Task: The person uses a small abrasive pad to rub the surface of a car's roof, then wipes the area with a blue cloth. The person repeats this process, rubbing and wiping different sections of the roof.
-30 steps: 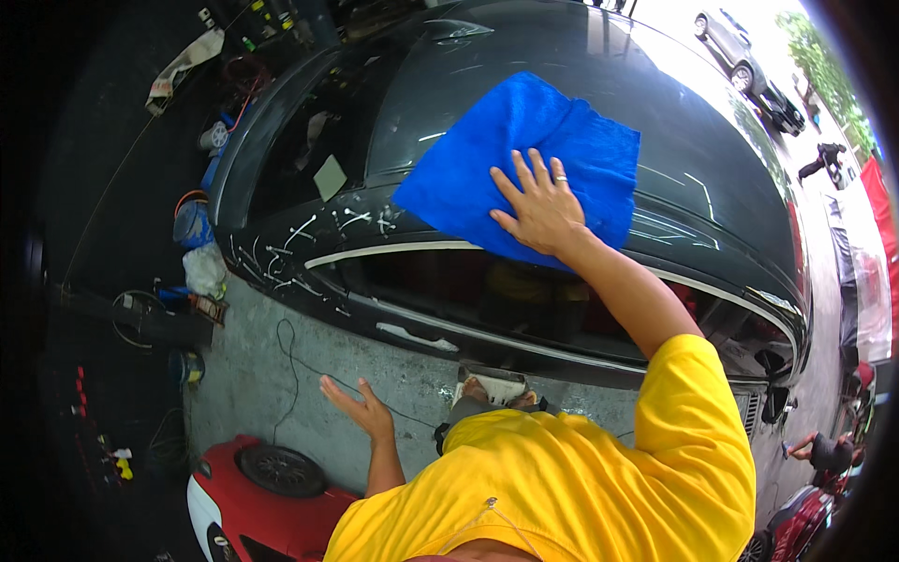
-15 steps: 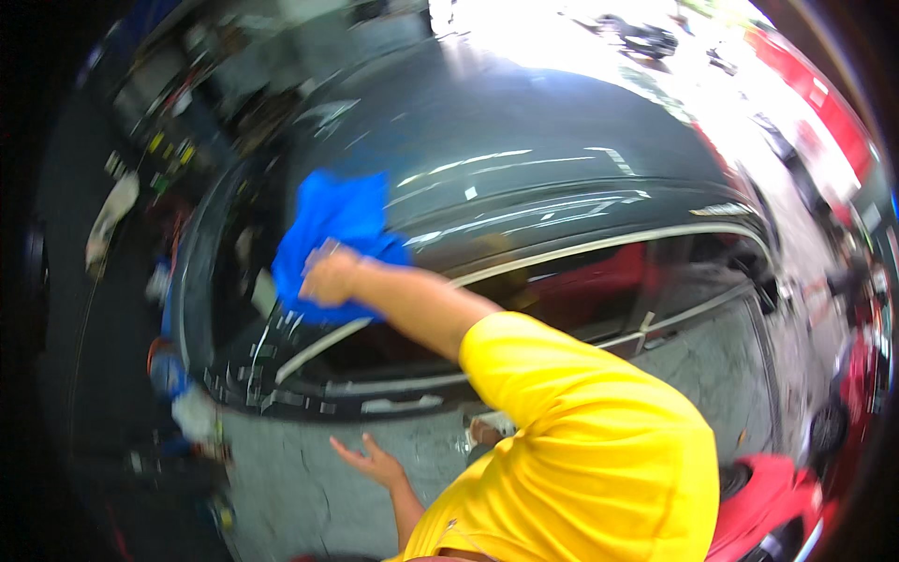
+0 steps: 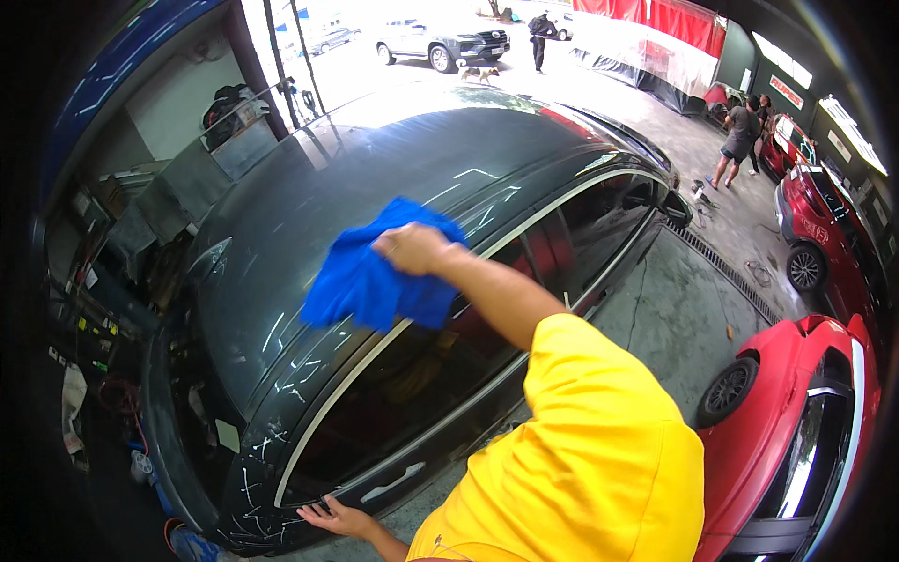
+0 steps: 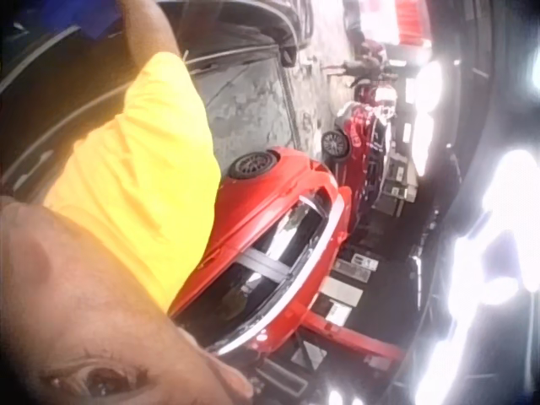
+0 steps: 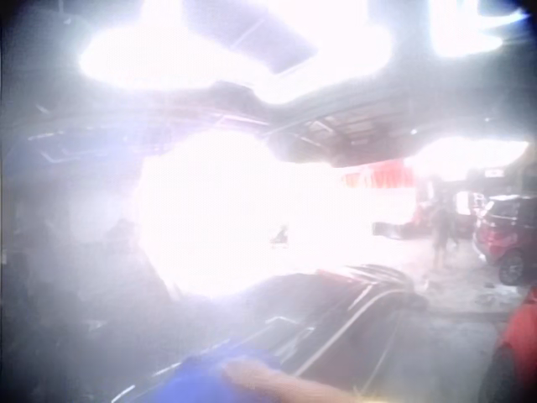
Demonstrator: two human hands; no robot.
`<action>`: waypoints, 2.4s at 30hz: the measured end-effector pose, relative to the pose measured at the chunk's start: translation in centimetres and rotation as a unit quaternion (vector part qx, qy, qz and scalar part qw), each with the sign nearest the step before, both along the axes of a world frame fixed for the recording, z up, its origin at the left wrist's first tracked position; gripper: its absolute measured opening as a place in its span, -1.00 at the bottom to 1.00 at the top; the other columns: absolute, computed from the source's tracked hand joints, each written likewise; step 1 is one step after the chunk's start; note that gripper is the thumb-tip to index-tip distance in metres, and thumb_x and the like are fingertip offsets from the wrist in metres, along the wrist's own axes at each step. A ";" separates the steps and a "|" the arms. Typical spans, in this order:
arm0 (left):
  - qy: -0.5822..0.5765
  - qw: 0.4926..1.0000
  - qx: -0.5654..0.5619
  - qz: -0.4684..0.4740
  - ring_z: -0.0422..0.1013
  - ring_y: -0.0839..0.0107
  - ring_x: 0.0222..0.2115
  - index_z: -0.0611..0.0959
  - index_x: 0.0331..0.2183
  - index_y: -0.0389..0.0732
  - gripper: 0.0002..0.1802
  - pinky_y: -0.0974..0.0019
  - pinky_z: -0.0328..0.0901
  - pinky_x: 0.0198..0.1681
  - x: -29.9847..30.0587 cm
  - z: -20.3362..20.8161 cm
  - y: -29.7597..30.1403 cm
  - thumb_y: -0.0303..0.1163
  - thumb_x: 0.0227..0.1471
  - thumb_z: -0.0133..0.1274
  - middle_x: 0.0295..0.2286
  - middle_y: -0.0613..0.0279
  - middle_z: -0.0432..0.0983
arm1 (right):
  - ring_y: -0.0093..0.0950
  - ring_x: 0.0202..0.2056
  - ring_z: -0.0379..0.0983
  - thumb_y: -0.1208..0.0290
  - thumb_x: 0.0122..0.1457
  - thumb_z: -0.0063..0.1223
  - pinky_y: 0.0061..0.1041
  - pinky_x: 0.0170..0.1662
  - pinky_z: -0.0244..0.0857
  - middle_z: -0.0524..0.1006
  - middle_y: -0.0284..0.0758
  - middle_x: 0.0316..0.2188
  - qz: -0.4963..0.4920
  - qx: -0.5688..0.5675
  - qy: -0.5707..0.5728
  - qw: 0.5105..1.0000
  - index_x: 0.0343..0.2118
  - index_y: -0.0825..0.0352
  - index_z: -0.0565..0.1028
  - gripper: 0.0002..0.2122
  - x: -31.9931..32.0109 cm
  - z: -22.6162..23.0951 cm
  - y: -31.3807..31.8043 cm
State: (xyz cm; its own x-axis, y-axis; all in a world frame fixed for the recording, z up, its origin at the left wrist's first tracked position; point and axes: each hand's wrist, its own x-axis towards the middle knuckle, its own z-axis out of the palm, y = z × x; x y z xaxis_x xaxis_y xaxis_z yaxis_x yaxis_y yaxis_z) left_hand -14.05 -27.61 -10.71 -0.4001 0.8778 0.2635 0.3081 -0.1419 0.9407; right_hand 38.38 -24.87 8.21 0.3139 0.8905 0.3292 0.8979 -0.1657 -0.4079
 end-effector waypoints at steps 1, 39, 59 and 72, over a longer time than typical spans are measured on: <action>-0.015 1.000 -0.013 0.022 0.26 -0.03 0.26 0.12 0.41 -0.16 -0.18 0.08 0.33 0.22 -0.8 0.6 -0.3 -0.49 0.22 0.08 0.33 -0.12 0.13 | 0.03 -0.02 0.52 0.03 0.43 -0.20 -0.04 0.10 0.38 0.62 -0.03 -0.11 -0.107 0.002 0.034 0.994 -0.11 0.24 0.62 -0.58 2.4 0.1 -1.1; 0.589 0.763 0.069 -0.257 -0.22 -0.30 0.42 0.39 0.28 -0.25 -0.09 -0.41 -0.33 0.40 27.2 16.4 20.6 0.33 0.24 -0.19 0.38 -0.23 0.02 | -0.04 0.46 -0.09 0.12 0.38 -0.01 0.06 0.41 -0.19 0.13 -0.05 0.42 -0.134 0.044 -0.212 0.967 0.25 0.17 0.44 -0.56 2.9 -2.4 -0.4; 0.442 0.865 -0.178 -0.158 -0.31 -0.42 0.40 0.13 0.43 0.04 0.13 -0.61 -0.36 0.32 32.5 15.4 57.9 0.54 0.06 -0.10 0.45 0.06 -0.17 | 0.01 0.37 0.13 0.01 0.44 -0.33 0.00 0.29 0.04 0.36 -0.07 0.28 -0.042 0.014 -0.172 0.984 0.11 0.34 0.53 -0.48 5.2 -1.9 -0.1; 0.505 0.820 -0.071 -0.259 -0.24 -0.55 0.36 0.20 0.40 0.13 -0.20 -0.58 -0.22 0.32 23.4 15.5 37.5 0.12 0.24 -0.03 0.44 -0.03 -0.13 | 0.02 0.28 0.26 0.06 0.46 -0.32 -0.03 0.28 0.10 0.43 -0.04 0.20 -0.083 0.052 -0.172 0.980 0.04 0.41 0.56 -0.49 4.7 -2.7 -1.7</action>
